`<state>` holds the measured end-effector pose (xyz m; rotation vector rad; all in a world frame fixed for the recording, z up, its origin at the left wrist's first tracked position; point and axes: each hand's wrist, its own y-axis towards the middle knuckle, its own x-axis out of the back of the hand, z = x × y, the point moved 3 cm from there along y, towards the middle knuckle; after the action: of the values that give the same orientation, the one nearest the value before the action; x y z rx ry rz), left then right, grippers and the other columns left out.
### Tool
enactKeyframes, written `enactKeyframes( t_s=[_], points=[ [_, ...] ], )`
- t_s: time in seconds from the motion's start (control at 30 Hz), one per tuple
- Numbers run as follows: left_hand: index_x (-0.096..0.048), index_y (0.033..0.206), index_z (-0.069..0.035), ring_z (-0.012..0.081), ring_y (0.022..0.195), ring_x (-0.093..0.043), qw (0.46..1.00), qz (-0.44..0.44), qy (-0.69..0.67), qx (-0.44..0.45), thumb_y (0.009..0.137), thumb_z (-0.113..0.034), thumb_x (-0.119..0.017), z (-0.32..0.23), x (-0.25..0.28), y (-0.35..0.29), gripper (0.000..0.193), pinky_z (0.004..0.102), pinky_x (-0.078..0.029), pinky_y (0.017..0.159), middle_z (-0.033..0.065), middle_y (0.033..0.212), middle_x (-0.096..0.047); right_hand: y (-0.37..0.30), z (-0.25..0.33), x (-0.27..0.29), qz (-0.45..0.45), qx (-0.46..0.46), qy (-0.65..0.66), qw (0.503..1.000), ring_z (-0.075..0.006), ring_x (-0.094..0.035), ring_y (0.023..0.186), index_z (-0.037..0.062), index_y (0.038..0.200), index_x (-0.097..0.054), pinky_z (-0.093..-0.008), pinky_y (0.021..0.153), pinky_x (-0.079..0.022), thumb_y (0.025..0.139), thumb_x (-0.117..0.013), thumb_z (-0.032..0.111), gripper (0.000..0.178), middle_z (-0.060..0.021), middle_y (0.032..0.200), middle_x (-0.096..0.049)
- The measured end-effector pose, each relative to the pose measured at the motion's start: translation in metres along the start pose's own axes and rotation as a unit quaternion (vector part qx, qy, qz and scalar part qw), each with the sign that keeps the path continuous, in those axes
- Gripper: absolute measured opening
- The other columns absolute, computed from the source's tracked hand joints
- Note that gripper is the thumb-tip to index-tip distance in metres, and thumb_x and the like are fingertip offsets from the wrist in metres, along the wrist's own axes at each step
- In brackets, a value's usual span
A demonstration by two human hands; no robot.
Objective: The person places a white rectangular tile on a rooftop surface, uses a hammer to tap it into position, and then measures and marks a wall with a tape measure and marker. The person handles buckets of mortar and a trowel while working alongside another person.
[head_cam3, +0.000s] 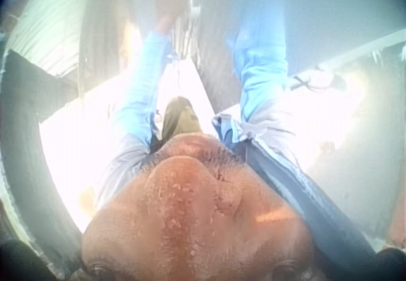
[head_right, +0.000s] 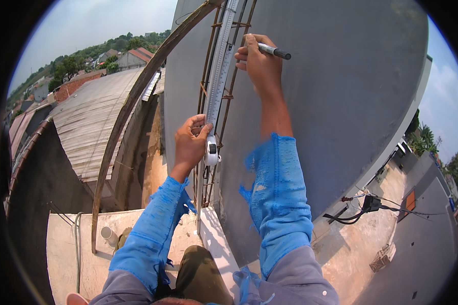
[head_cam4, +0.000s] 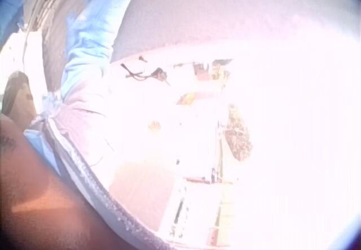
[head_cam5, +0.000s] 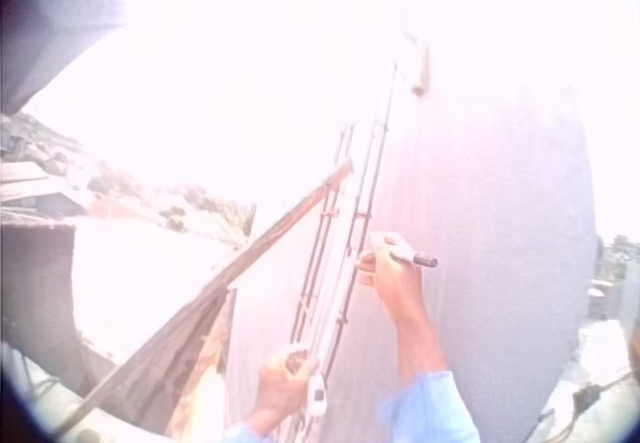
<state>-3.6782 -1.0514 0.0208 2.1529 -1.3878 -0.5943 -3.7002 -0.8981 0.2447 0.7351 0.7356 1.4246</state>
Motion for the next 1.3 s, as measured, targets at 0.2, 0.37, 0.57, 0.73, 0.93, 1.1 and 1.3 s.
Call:
enactKeyframes(
  t_s=[0.2,0.37,0.57,0.73,0.93,1.1,1.3],
  points=[
    [-0.069,0.126,0.003,0.0165,0.092,-0.076,1.000,-0.003,0.005,-0.006,0.098,-0.007,-0.075,-0.003,0.003,0.000,0.031,0.0314,-0.062,0.080,0.0142,0.114,-0.077,-0.016,-0.019,-0.009,0.024,-0.030,0.032,0.999,-0.0219,-0.078,0.087,-0.0022,0.120,-0.068,-0.0316,0.078,-0.066,0.099,-0.075,0.012,0.027,-0.0162,0.097,-0.077],
    [-0.068,0.127,0.003,0.0177,0.094,-0.076,1.000,0.005,-0.001,0.004,0.098,-0.008,-0.076,-0.002,0.003,0.004,0.032,0.0319,-0.062,0.080,0.0150,0.114,-0.077,-0.014,-0.029,-0.012,0.027,0.013,0.083,0.996,-0.0178,-0.076,0.082,-0.0003,0.114,-0.066,-0.0308,0.075,-0.065,0.095,-0.078,0.004,0.022,-0.0134,0.093,-0.077],
    [-0.055,0.140,-0.002,0.0252,0.108,-0.074,1.000,0.008,0.007,-0.011,0.095,-0.016,-0.081,-0.018,0.005,0.001,0.053,0.0398,-0.062,0.091,0.0159,0.125,-0.072,-0.021,-0.007,-0.007,-0.008,0.092,0.064,0.994,-0.0173,-0.076,0.084,0.0037,0.111,-0.066,-0.0323,0.076,-0.065,0.095,-0.078,0.003,0.020,-0.0105,0.093,-0.077],
    [-0.049,0.146,-0.007,0.0317,0.126,-0.067,0.994,0.001,0.034,-0.101,0.093,-0.019,-0.083,-0.048,-0.004,0.025,0.065,0.0502,-0.055,0.106,0.0195,0.136,-0.066,0.008,0.032,0.001,-0.021,0.189,0.009,0.982,-0.0174,-0.077,0.085,0.0029,0.112,-0.065,-0.0333,0.076,-0.067,0.096,-0.077,0.003,0.019,-0.0106,0.090,-0.076],
    [-0.058,0.149,-0.004,0.0355,0.129,-0.067,0.987,0.023,-0.025,-0.158,0.093,-0.012,-0.081,-0.101,-0.011,0.095,0.061,0.0474,-0.057,0.105,0.0224,0.145,-0.064,0.078,0.071,-0.017,-0.044,0.162,0.051,0.984,-0.0142,-0.077,0.081,0.0044,0.113,-0.061,-0.0269,0.070,-0.067,0.100,-0.069,-0.002,0.016,-0.0106,0.093,-0.077],
    [-0.058,0.151,-0.002,0.0288,0.123,-0.071,0.995,0.071,-0.029,-0.068,0.093,-0.011,-0.081,-0.125,-0.018,0.129,0.062,0.0409,-0.059,0.101,0.0215,0.141,-0.068,0.120,0.077,-0.025,-0.057,0.092,0.058,0.992,-0.0121,-0.075,0.080,0.0051,0.109,-0.061,-0.0249,0.070,-0.065,0.099,-0.070,-0.004,0.016,-0.0093,0.090,-0.076],
    [-0.055,0.154,-0.002,0.0233,0.105,-0.075,0.996,0.088,0.003,-0.003,0.097,-0.013,-0.079,-0.140,-0.014,0.135,0.063,0.0362,-0.062,0.091,0.0184,0.131,-0.070,0.135,0.078,-0.032,-0.050,0.096,0.079,0.991,-0.0099,-0.071,0.076,0.0029,0.106,-0.060,-0.0235,0.069,-0.059,0.096,-0.073,-0.007,0.019,-0.0081,0.087,-0.073]
  ],
)
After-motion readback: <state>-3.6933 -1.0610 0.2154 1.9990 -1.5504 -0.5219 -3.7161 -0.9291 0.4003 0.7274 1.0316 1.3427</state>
